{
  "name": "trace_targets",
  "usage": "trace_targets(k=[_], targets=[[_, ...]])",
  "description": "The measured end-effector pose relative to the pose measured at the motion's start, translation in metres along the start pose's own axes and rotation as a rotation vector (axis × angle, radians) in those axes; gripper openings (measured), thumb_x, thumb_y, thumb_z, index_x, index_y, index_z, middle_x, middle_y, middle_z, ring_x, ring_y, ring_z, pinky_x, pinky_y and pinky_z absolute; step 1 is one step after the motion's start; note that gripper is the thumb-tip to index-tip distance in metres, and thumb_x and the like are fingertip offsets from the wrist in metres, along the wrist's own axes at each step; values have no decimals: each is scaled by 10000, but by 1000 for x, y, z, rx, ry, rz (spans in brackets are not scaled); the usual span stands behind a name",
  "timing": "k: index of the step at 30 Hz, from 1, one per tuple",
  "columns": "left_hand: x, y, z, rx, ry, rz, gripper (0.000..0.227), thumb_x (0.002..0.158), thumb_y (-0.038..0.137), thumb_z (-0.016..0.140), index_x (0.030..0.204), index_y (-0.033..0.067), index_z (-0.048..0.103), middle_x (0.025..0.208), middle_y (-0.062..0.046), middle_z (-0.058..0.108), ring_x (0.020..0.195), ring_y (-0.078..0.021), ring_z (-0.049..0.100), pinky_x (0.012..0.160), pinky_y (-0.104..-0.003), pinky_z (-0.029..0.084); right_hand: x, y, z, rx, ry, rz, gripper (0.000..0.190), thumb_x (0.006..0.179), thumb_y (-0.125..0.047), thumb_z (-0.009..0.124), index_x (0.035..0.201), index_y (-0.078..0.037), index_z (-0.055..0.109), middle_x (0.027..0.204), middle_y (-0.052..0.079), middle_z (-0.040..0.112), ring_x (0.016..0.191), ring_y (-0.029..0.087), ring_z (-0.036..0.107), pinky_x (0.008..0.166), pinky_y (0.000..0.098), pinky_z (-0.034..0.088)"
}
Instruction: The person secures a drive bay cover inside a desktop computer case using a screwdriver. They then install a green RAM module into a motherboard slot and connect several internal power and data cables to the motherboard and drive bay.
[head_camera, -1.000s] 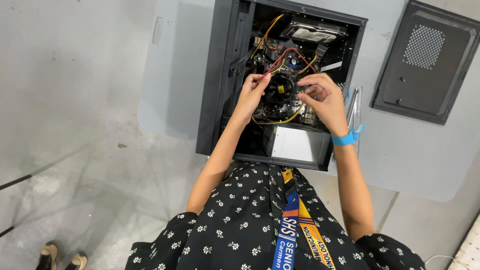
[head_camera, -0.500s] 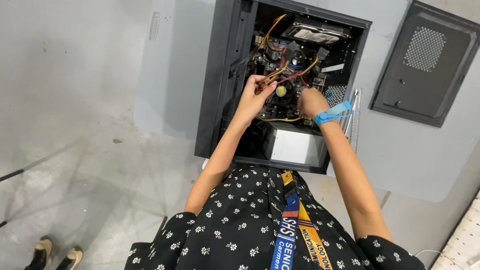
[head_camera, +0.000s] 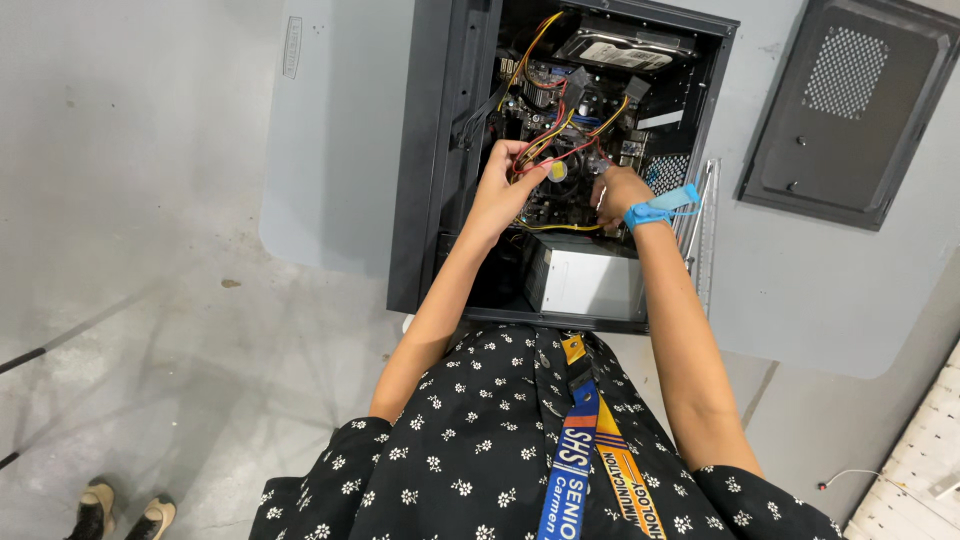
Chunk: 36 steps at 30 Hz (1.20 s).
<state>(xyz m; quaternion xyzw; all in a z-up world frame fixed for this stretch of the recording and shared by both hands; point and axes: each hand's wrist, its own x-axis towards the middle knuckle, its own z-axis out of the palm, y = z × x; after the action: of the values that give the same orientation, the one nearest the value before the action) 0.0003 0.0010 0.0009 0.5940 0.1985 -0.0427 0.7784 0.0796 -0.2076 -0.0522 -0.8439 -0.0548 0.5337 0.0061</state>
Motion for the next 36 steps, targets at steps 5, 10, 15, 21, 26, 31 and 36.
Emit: trace_targets(k=[5, 10, 15, 21, 26, 31, 36], targets=[[0, 5, -1, 2, -4, 0, 387, 918, 185, 859, 1214, 46, 652, 861, -13, 655, 774, -47, 577, 756, -209, 470, 19, 2, 2, -7, 28, 35, 369, 664, -159, 1038, 987, -164, 858, 981, 108, 840, 1037, 305, 788, 928, 406, 639], [1, 3, 0, 4, 1, -5, 396, 916, 203, 863, 1212, 40, 654, 868, -15, 653, 785, -51, 579, 764, -215, 476, 16, 2, -1, 24, 60, 65, 411, 618, -157, 1059, 968, -176, 843, 977, 124, 831, 980, 318, 798, 901, 418, 647], [-1, 6, 1, 5, 2, 2, 388, 919, 202, 857, 1201, 29, 654, 864, -19, 649, 787, -55, 579, 764, -217, 478, 35, 6, 4, 99, 169, -3, 579, 545, -82, 1082, 1053, -70, 803, 950, 215, 788, 951, 418, 785, 863, 500, 653], [2, 4, 0, -2, -5, 12, 381, 920, 187, 854, 1196, 28, 646, 852, -12, 633, 770, -49, 566, 737, -204, 464, 16, -2, -16, 121, 108, 87, 518, 618, -36, 1041, 1071, -82, 795, 1026, 244, 773, 855, 378, 802, 895, 507, 633], [1, 4, 0, -22, -2, 6, 378, 919, 184, 856, 1192, 27, 646, 847, -13, 638, 758, -48, 573, 723, -206, 468, 14, -2, -8, 209, 166, 103, 476, 591, 25, 1038, 995, -5, 789, 907, 284, 745, 848, 482, 770, 769, 534, 643], [2, 2, 0, -15, -9, -5, 374, 919, 183, 849, 1197, 33, 648, 850, -18, 649, 753, -55, 584, 716, -209, 464, 8, -3, -7, 204, 251, 103, 455, 590, 54, 1017, 952, 86, 744, 943, 368, 727, 910, 559, 745, 758, 609, 642], [4, -2, -1, 17, 4, 2, 375, 897, 182, 857, 1188, 54, 658, 852, -10, 666, 751, -46, 594, 704, -208, 472, 4, -3, -9, 145, 256, 94, 503, 672, 86, 973, 1090, 194, 714, 1045, 413, 709, 1038, 579, 711, 862, 613, 614]])
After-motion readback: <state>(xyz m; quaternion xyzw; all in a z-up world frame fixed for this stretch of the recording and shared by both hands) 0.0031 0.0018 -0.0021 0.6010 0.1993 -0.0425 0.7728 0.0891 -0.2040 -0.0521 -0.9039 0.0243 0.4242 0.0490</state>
